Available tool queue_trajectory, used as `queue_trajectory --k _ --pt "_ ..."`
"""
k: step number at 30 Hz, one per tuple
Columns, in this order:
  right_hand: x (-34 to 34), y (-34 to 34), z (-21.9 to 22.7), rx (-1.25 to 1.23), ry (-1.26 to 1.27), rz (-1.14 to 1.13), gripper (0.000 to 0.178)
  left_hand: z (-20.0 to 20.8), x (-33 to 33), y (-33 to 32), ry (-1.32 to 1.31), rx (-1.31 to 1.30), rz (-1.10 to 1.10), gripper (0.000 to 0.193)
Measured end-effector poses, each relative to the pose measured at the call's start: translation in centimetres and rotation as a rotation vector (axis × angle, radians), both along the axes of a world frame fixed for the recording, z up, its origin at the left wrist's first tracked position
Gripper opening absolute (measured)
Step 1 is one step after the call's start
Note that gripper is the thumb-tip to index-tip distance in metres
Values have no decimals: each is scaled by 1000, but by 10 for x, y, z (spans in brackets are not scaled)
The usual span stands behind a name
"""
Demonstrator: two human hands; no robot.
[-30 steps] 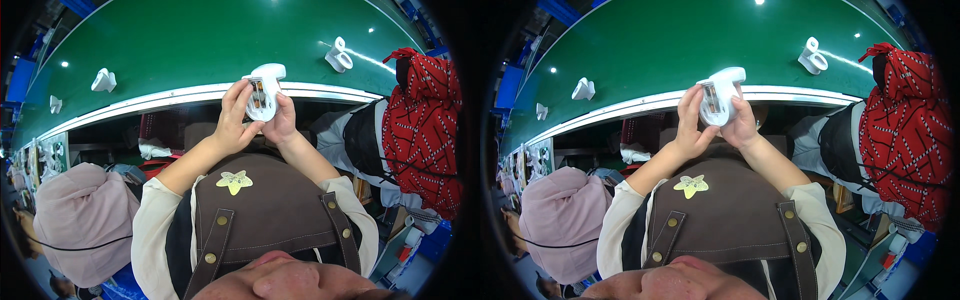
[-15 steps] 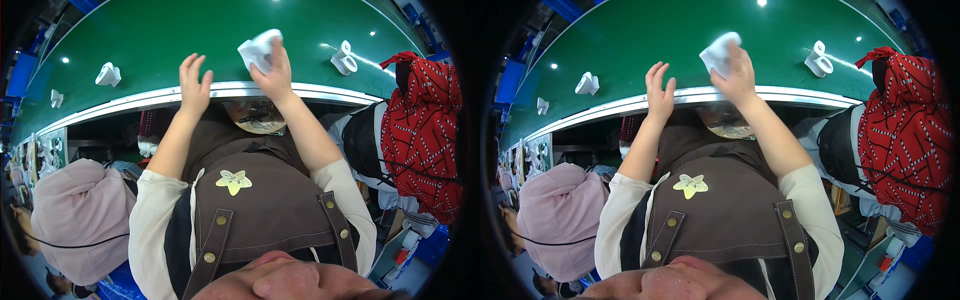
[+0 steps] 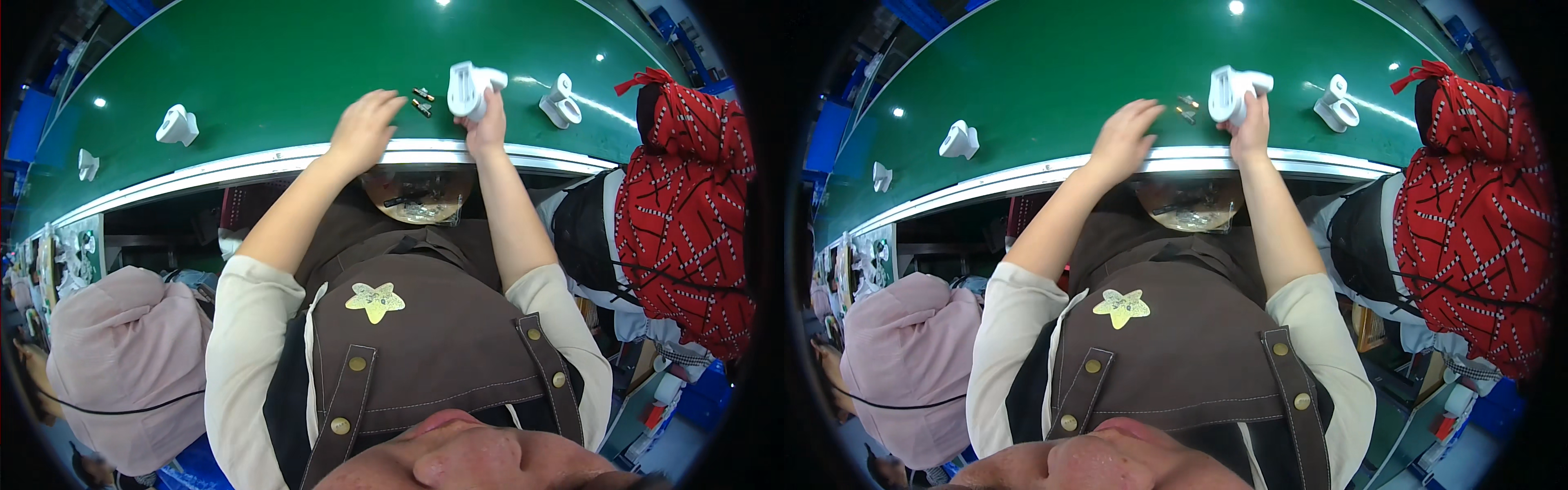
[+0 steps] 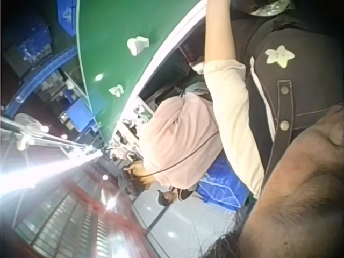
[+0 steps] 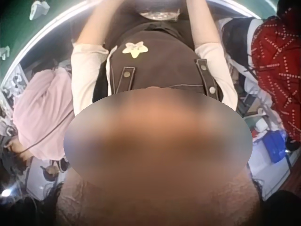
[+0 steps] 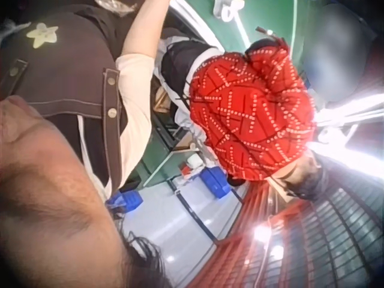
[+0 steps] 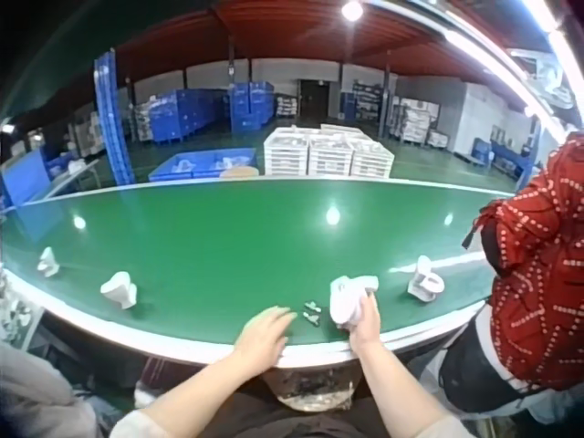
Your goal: The person assembles toy toilets by inserting metal contacts and small components into the plastic bases by hand and placing the assembled toys onto the conveyor belt.
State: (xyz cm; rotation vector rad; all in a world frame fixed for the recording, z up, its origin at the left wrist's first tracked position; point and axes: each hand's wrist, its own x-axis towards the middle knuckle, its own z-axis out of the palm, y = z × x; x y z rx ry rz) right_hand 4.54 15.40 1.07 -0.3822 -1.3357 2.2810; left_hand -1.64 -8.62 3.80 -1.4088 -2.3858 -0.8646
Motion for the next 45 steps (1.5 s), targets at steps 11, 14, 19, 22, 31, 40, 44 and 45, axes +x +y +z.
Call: queue_trajectory --k 11,14,19,22,31,40,44,45 --pt "13 -2 -10 -169 140 107 53 -18 -26 84 49 -392 18 31" --pt "13 -3 -13 -159 150 87 51 -20 -17 82 -76 -172 89 27" --pt "21 6 -30 -152 227 198 43 4 32 90 -100 167 -150 33" --pt "20 0 -23 -217 245 140 45 12 43 88 -80 41 -161 39" --pt "26 -10 -12 -119 289 150 59 10 40 83 -257 75 -227 40" --pt "5 -10 -24 -45 272 167 65 -17 23 79 -444 287 -224 33" --pt "4 0 -20 -63 196 -40 59 -14 25 73 -617 358 -169 27" --pt "1 -4 -17 64 148 -142 75 -13 22 65 -700 396 -172 25"
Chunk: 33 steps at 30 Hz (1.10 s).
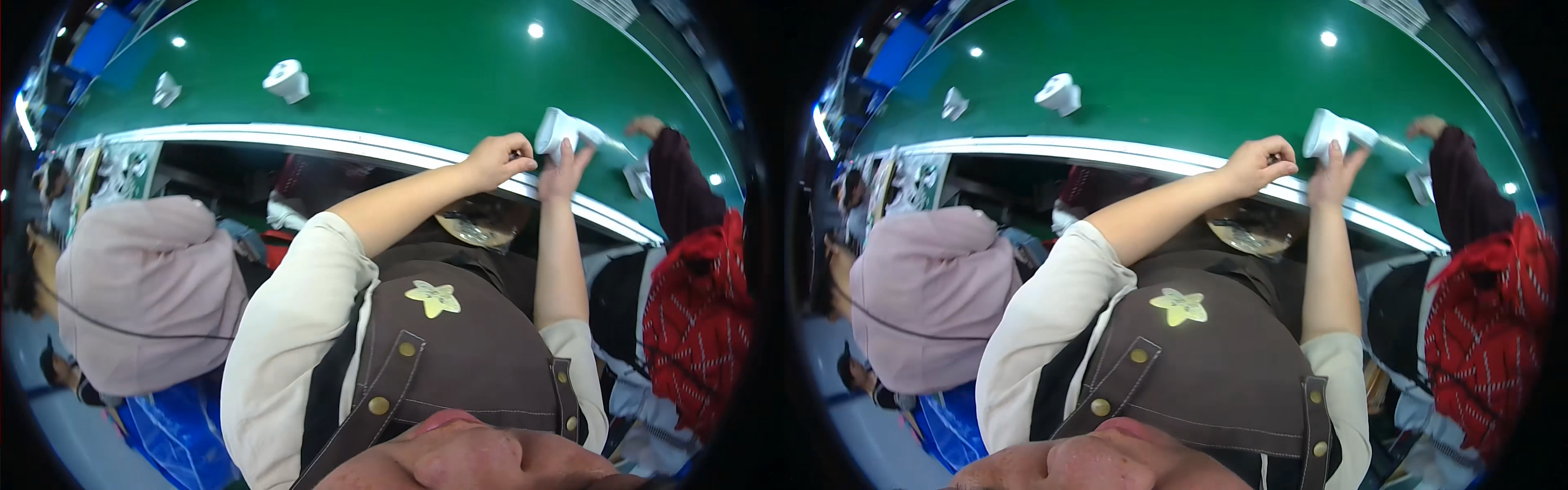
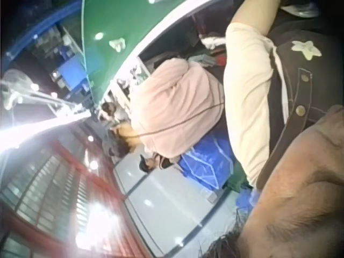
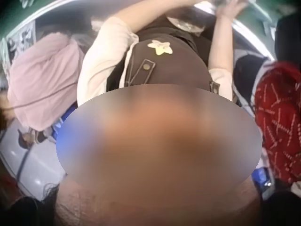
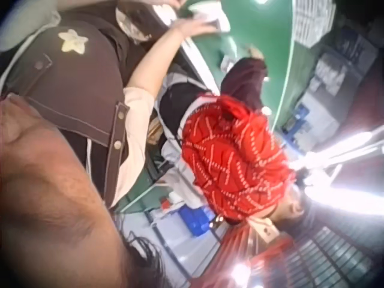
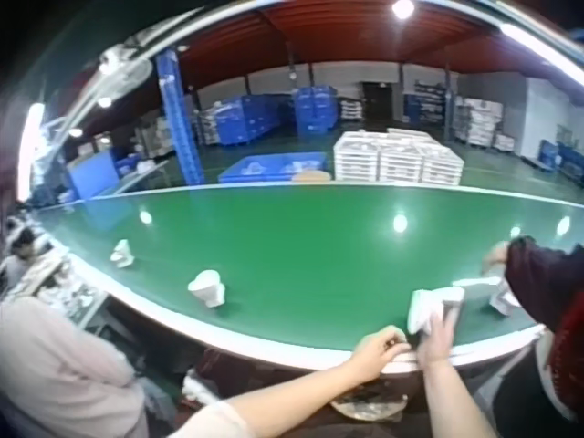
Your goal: The person assembles toy toilets by inserting metal contacts and small components into the plastic bases by hand and placing the assembled toys onto the conveyor belt.
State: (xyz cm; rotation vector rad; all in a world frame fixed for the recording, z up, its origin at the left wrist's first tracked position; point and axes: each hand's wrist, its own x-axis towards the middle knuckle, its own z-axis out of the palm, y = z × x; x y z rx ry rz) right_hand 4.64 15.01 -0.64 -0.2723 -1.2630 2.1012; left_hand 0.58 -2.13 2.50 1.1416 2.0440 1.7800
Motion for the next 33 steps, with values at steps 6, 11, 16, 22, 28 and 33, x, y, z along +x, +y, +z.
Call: queue_trajectory --k 6,11,16,22,28,33 --pt "-17 -21 0 1131 -403 -382 71 -1 -23 -93 -775 201 100 19" --pt "-12 -26 -4 1222 -408 -315 45 32 -53 -190 313 -57 835 34" --pt "-6 -27 -12 1252 -444 -343 41 36 -111 -311 213 -528 1207 62" --pt "9 -26 -13 1022 -523 -362 34 17 -115 -324 179 -351 989 56" --pt "19 -25 -25 1028 -539 -466 35 23 -82 -275 148 -153 926 49" --pt "45 -52 -4 1054 -204 -748 55 26 -41 -224 138 25 698 44"
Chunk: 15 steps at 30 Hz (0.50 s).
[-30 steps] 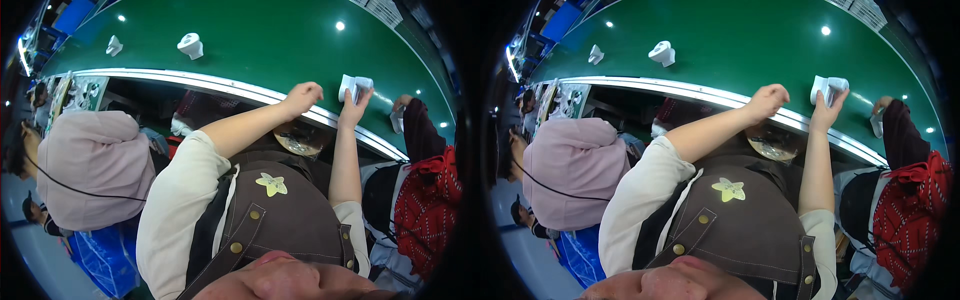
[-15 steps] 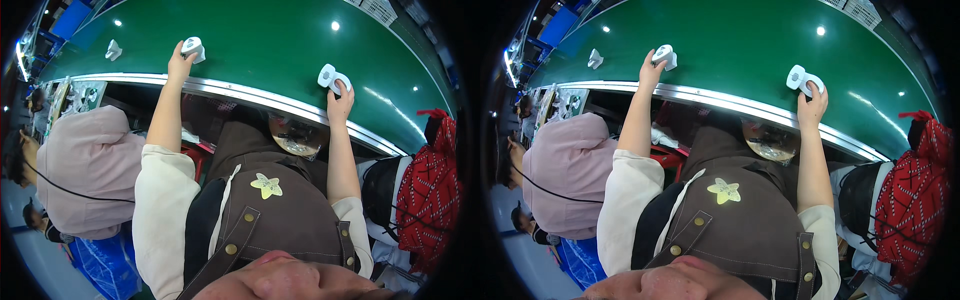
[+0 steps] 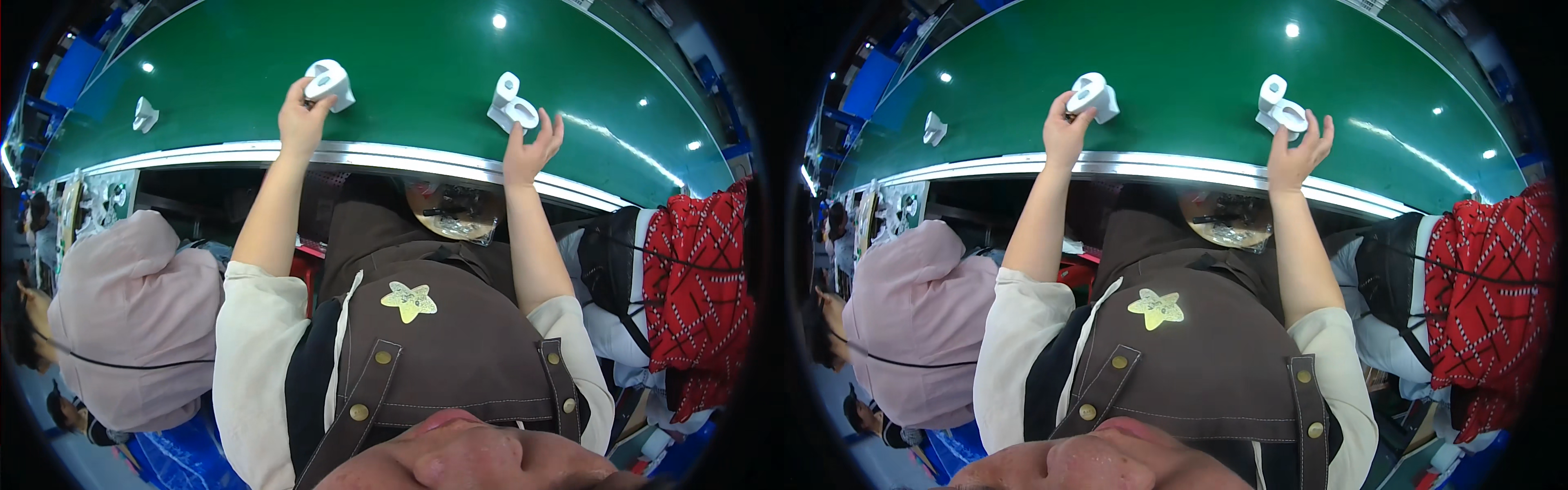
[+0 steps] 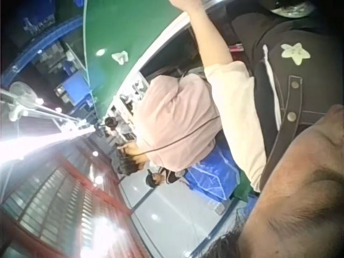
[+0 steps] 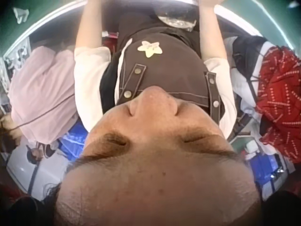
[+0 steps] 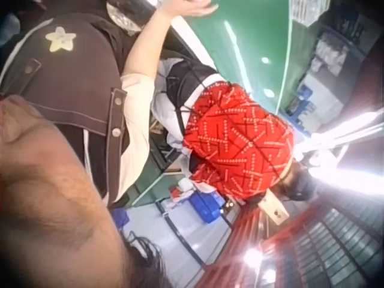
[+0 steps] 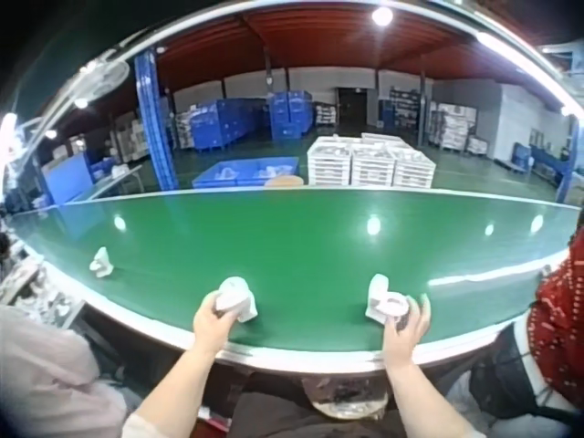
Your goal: The person assembles toy toilets by inserting metal contacts and small components into the plastic bases by hand and placing the assembled toys onto the conveyor belt.
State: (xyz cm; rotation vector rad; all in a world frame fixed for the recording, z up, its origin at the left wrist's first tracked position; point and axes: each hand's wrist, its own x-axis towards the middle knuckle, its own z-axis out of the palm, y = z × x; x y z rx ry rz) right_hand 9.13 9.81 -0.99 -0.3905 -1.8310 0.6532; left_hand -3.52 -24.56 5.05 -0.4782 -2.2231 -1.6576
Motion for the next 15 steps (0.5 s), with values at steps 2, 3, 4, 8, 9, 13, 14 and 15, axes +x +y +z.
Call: queue_trajectory --k 2,3,4,8,9,13,14,15 --pt "12 -20 4 258 140 227 55 -5 18 27 4 55 -162 45" --pt "19 -38 11 269 10 418 61 -11 29 41 7 79 -250 45" --pt "20 -57 3 -128 -40 802 71 -9 45 58 15 -44 -283 43" --pt "17 -97 25 -1086 -47 1250 76 1 76 99 423 -574 -354 51" --pt "12 -91 29 -1271 -29 1261 76 -2 74 104 497 -573 -369 51" --pt "2 -64 33 -1335 -122 1312 70 -8 65 121 596 -614 -464 40" --pt "-3 -57 29 -1284 -167 1271 66 -6 64 126 592 -614 -464 40" --pt "-8 -52 25 -1234 -212 1231 62 -2 63 130 513 -493 -492 34"
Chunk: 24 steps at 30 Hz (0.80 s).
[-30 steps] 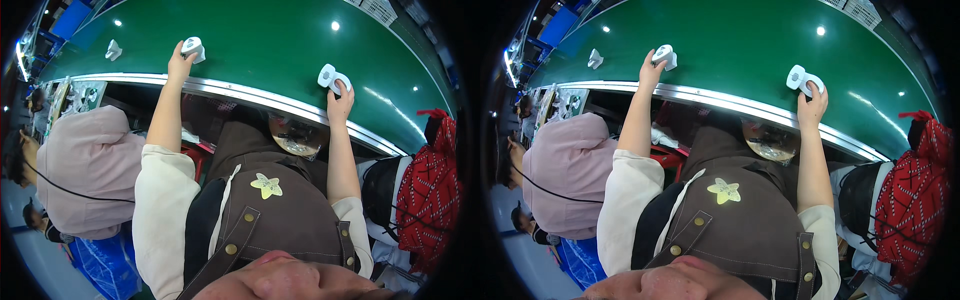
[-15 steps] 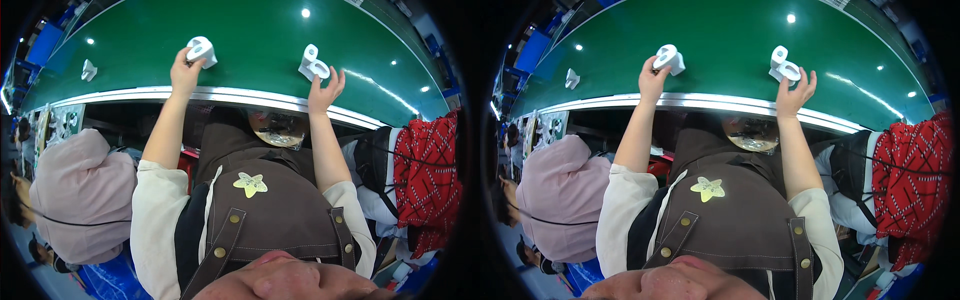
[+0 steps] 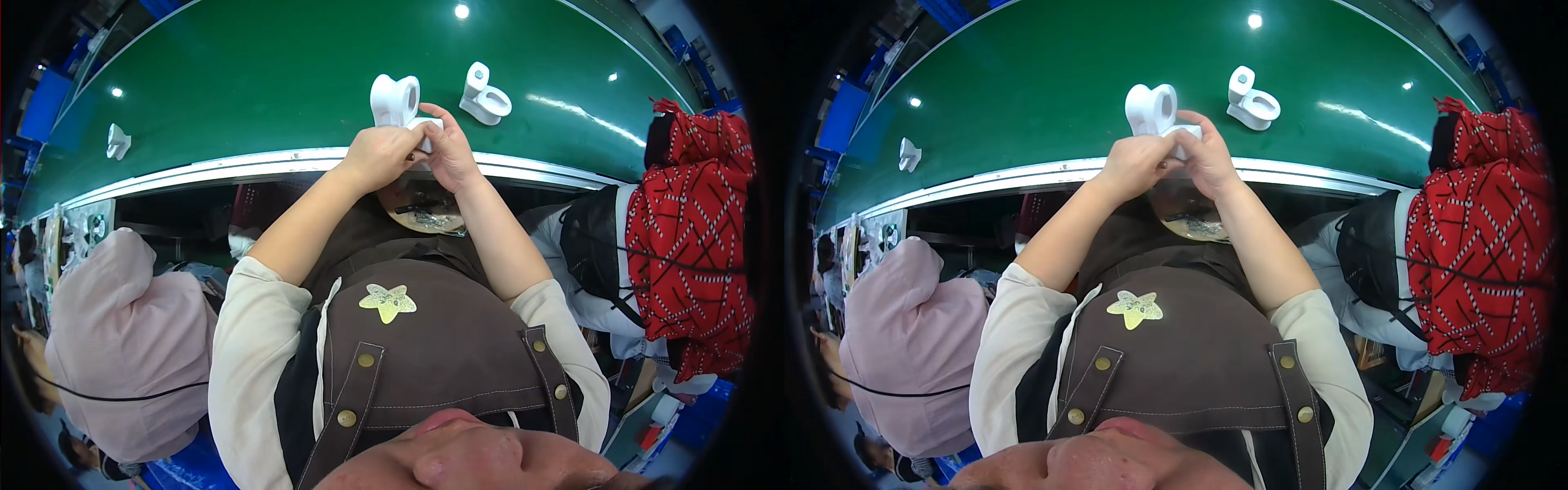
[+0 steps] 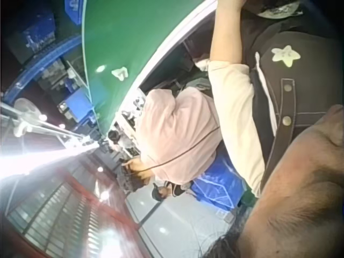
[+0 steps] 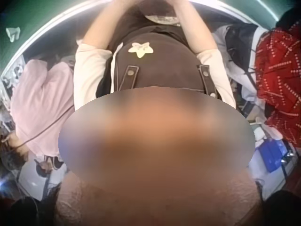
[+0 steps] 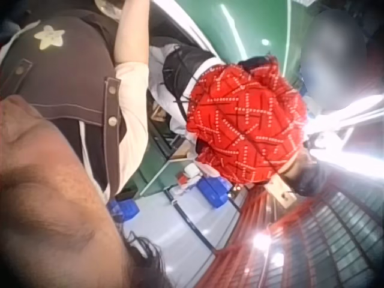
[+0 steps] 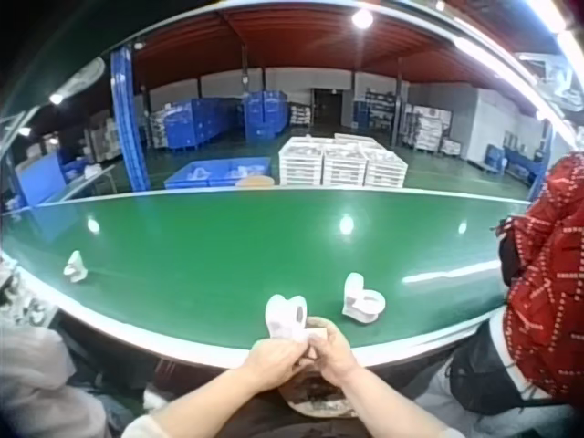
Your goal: The person assembles toy toilets by inserting metal contacts and small components into the plastic bases by hand and placing the assembled toys onto the conveyor belt.
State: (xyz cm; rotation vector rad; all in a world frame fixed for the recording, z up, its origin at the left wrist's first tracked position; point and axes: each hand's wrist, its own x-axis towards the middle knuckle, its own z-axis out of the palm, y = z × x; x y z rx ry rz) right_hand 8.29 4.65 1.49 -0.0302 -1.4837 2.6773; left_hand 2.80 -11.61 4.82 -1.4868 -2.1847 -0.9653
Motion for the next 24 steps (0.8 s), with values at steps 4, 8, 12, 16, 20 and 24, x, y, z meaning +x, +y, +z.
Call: queue_trajectory --k 4,8,12,16,20,24 --pt "-21 20 -14 -257 -27 1 59 -5 -35 -2 -256 312 412 19" --pt "-36 42 -32 -523 -121 41 48 -28 -96 -33 -238 -264 697 26" --pt "-49 58 -44 -740 -82 117 45 -35 -105 -34 -142 -421 601 30" --pt "-55 71 -44 -828 -51 228 47 -41 -120 -41 -206 -370 484 25" --pt "-57 78 -52 -694 -55 252 60 -38 -125 -38 -534 -170 407 22" --pt "-52 71 -38 -434 -30 264 73 -21 -98 -24 -1200 534 -110 19"
